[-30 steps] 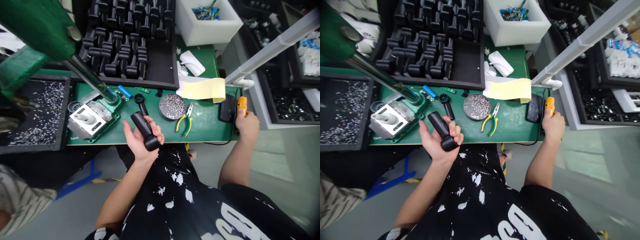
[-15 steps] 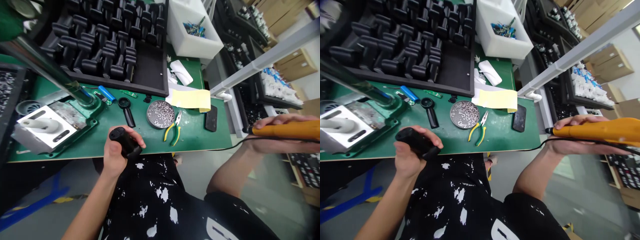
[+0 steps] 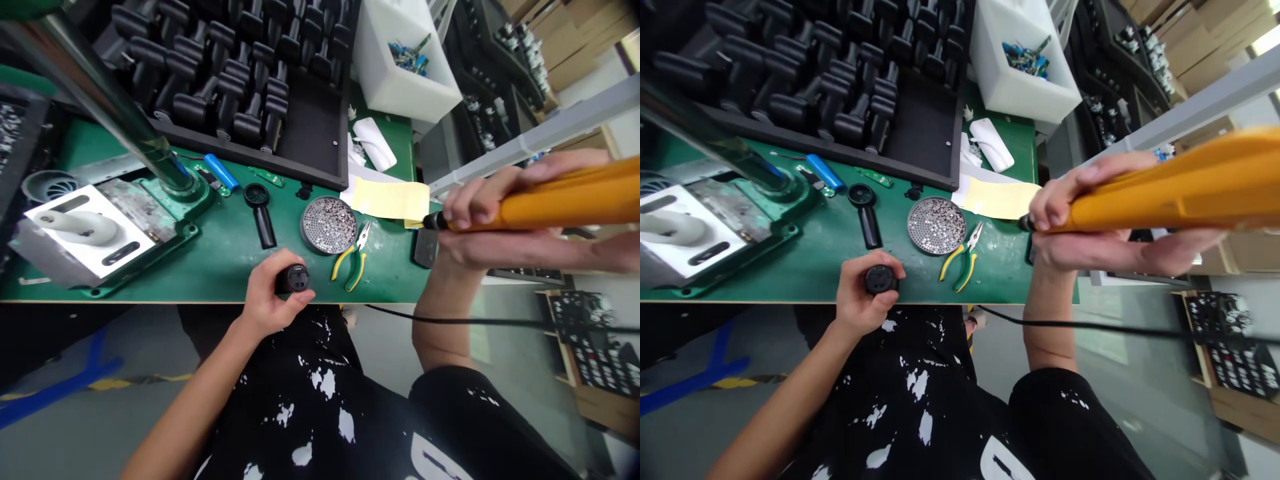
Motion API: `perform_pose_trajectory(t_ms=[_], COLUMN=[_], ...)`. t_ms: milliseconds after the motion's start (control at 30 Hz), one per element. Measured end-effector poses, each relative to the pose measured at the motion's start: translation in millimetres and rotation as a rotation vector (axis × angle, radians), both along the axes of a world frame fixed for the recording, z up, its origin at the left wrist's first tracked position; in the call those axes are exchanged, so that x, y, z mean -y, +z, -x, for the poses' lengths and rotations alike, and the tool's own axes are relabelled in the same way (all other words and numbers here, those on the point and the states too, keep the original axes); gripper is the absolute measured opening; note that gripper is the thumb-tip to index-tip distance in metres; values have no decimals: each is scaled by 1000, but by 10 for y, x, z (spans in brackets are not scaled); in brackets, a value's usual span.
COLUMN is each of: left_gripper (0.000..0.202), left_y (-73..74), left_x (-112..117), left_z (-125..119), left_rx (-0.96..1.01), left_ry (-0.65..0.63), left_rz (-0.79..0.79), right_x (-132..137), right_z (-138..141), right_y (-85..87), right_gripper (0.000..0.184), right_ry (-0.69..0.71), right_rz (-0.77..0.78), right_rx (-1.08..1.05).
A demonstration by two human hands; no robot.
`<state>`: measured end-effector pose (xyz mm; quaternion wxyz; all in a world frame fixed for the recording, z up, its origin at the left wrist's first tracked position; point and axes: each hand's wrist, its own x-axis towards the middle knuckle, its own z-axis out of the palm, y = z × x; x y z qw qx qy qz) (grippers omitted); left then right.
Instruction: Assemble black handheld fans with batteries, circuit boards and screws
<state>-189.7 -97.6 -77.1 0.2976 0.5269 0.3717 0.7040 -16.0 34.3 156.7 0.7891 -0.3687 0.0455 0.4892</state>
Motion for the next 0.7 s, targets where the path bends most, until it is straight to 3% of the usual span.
perform_pose_trajectory(t_ms=[100, 167, 200, 233, 433, 600, 700], left_gripper=[43, 40, 40, 39, 37, 35, 34], left_y=[6, 12, 15, 20, 97, 153, 145], left_x=[12, 26, 33, 39, 51, 39, 37], left_z=[16, 30, 39, 47, 76, 80, 85], left_rx=[-11, -26, -34, -43, -125, -177, -161], left_ry=[6, 4, 3, 0, -18, -25, -17], left_rz=[49, 81, 89, 91, 126, 127, 129], right_x=[-44, -99, -121, -136, -135, -175, -190], right_z=[206, 377, 466, 554, 900, 910, 860], right_y=[-299, -539, -657, -768, -1265, -1438, -1475], right_gripper=[42, 28, 30, 33, 62, 62, 71], right_ry=[352, 413, 414, 423, 552, 591, 636], right_rz=[-454, -828, -925, -949, -742, -651, -525], right_rx=[566, 899, 959, 968, 882, 907, 960])
